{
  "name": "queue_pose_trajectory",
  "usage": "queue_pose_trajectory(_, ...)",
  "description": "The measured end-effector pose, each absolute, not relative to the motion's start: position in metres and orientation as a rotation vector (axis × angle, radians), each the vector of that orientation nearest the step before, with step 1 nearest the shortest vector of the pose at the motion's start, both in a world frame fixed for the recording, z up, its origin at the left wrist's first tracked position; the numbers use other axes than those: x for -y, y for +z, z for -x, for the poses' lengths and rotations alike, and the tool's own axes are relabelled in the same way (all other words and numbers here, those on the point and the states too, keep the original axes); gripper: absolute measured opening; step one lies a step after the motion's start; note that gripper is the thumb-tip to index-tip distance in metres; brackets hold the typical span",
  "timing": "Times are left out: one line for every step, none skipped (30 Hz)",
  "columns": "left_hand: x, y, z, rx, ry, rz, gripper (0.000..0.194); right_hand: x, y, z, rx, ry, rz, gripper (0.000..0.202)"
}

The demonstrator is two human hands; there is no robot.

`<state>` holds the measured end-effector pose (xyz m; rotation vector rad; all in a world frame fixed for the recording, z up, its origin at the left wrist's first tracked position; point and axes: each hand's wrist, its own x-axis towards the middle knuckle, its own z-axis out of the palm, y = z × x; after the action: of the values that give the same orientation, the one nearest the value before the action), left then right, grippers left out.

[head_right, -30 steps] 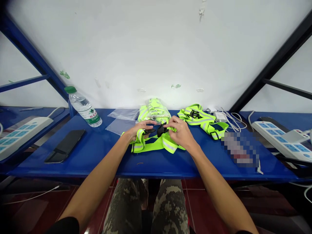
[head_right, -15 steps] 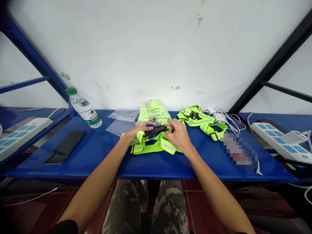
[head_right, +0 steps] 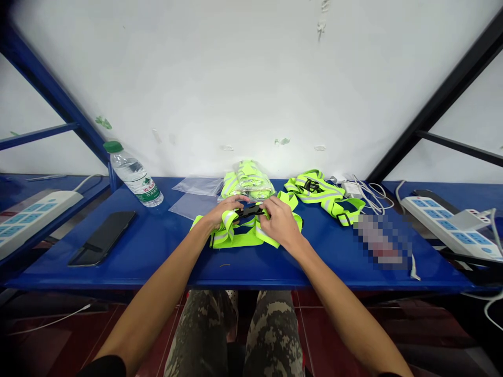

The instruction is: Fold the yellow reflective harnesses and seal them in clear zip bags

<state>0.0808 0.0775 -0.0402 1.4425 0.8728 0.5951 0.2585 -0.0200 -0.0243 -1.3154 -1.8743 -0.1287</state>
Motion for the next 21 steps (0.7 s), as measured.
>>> queue_pose_trajectory(-0.079,-0.041,-0.082,-0.873,0.595,-1.464,0.032,0.020,-0.025,-0.257,1.886,-0.109,1.319,0.013)
queue_pose_trajectory(-0.080,-0.040,-0.083,-0.871,0.602,-1.481,0.031,0.020,-0.025,-0.255,1.889,-0.089,1.327,0.012)
queue_pose_trajectory(-0.080,-0.039,-0.083,-0.864,0.615,-1.495,0.028,0.020,-0.025,-0.254,1.882,-0.071,1.342,0.011)
queue_pose_trajectory(-0.081,-0.035,-0.083,-0.855,0.636,-1.508,0.025,0.020,-0.024,-0.253,1.864,-0.060,1.361,0.011)
queue_pose_trajectory(-0.080,-0.030,-0.083,-0.863,0.675,-1.525,0.023,0.019,-0.022,-0.254,1.837,-0.053,1.383,0.011)
queue_pose_trajectory(-0.078,-0.023,-0.082,-0.892,0.739,-1.560,0.027,0.018,-0.018,-0.255,1.805,-0.048,1.408,0.012)
queue_pose_trajectory(-0.074,-0.015,-0.081,-0.930,0.817,-1.621,0.035,0.017,-0.014,-0.257,1.767,-0.050,1.437,0.013)
queue_pose_trajectory(-0.069,-0.006,-0.079,-0.998,0.915,-1.707,0.043,0.016,-0.009,-0.260,1.723,-0.059,1.468,0.014)
queue_pose_trajectory(-0.063,0.003,-0.078,-1.043,0.996,-1.846,0.046,0.014,-0.003,-0.262,1.679,-0.072,1.498,0.014)
queue_pose_trajectory(-0.056,0.010,-0.077,-1.056,1.025,-2.009,0.044,0.013,0.003,-0.264,1.636,-0.088,1.526,0.014)
queue_pose_trajectory(-0.050,0.016,-0.076,-1.032,0.965,-2.173,0.042,0.012,0.009,-0.266,1.599,-0.109,1.548,0.013)
queue_pose_trajectory(-0.044,0.021,-0.076,-1.000,0.911,-2.314,0.046,0.012,0.015,-0.268,1.574,-0.138,1.560,0.013)
queue_pose_trajectory(-0.040,0.023,-0.077,-0.988,0.864,-2.415,0.052,0.012,0.020,-0.270,1.561,-0.173,1.564,0.015)
queue_pose_trajectory(-0.039,0.025,-0.078,-1.005,0.845,-2.471,0.054,0.012,0.025,-0.272,1.565,-0.211,1.559,0.019)
queue_pose_trajectory(-0.040,0.027,-0.078,-1.040,0.857,-2.492,0.052,0.013,0.029,-0.275,1.583,-0.249,1.549,0.025)
queue_pose_trajectory(-0.042,0.029,-0.079,-1.087,0.889,-2.486,0.047,0.014,0.032,-0.278,1.610,-0.288,1.537,0.032)
queue_pose_trajectory(-0.047,0.033,-0.079,-1.131,0.937,-2.467,0.042,0.016,0.035,-0.283,1.642,-0.323,1.529,0.039)
queue_pose_trajectory(-0.052,0.039,-0.078,-1.155,0.985,-2.451,0.037,0.017,0.038,-0.289,1.671,-0.354,1.527,0.046)
queue_pose_trajectory(-0.057,0.046,-0.077,-1.167,1.044,-2.439,0.033,0.018,0.041,-0.296,1.686,-0.383,1.535,0.051)
queue_pose_trajectory(-0.063,0.055,-0.075,-1.166,1.107,-2.426,0.030,0.018,0.043,-0.303,1.688,-0.405,1.548,0.055)
queue_pose_trajectory(-0.068,0.064,-0.073,-1.160,1.176,-2.392,0.029,0.018,0.046,-0.311,1.682,-0.414,1.561,0.057)
